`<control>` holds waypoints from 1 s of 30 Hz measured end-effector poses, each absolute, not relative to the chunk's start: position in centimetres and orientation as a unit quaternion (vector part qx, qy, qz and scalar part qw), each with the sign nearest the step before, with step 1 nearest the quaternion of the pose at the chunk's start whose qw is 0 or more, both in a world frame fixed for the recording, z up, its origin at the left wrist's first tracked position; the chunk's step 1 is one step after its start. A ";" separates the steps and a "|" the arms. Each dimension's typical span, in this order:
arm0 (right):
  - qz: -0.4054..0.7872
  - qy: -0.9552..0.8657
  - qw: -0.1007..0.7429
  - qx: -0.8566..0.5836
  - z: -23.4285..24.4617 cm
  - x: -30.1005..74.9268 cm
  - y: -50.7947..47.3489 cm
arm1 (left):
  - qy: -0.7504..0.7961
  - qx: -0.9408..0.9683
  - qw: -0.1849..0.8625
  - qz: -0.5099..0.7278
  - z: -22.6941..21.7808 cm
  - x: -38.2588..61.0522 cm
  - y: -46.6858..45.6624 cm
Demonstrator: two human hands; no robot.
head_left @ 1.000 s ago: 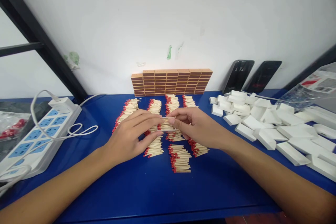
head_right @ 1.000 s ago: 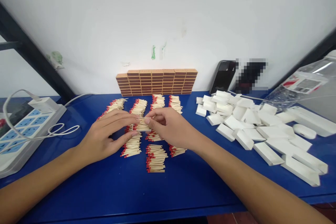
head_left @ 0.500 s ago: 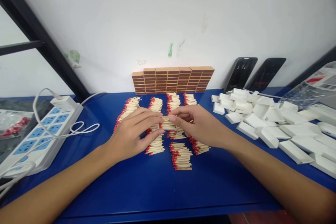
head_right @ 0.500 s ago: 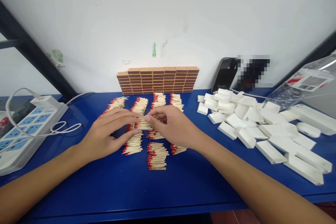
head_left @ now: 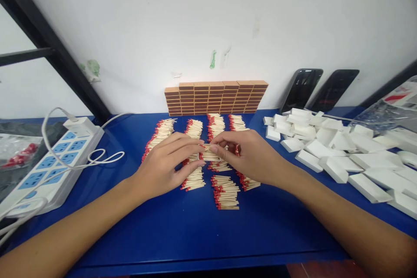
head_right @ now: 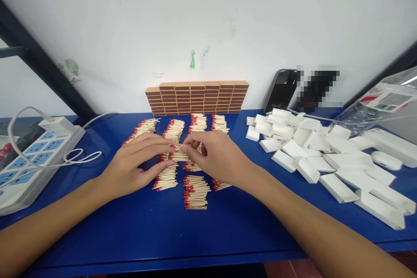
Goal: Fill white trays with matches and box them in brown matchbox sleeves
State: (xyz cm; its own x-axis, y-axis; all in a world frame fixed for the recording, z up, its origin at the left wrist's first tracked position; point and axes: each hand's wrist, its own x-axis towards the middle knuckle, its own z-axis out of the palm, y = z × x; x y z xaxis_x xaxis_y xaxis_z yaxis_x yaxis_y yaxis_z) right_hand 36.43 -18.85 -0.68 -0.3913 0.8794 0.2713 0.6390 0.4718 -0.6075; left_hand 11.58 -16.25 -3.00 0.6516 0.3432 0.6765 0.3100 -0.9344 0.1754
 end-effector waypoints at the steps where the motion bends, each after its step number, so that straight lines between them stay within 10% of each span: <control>1: 0.196 -0.810 0.297 -0.467 -0.7 36.5 -18.8 | 0.182 0.908 0.023 0.377 -3.0 11.6 -16.2; 30: 0.049 -0.867 0.302 -0.394 -1.3 36.8 -18.5 | 0.187 0.910 0.030 0.369 -2.9 11.6 -16.3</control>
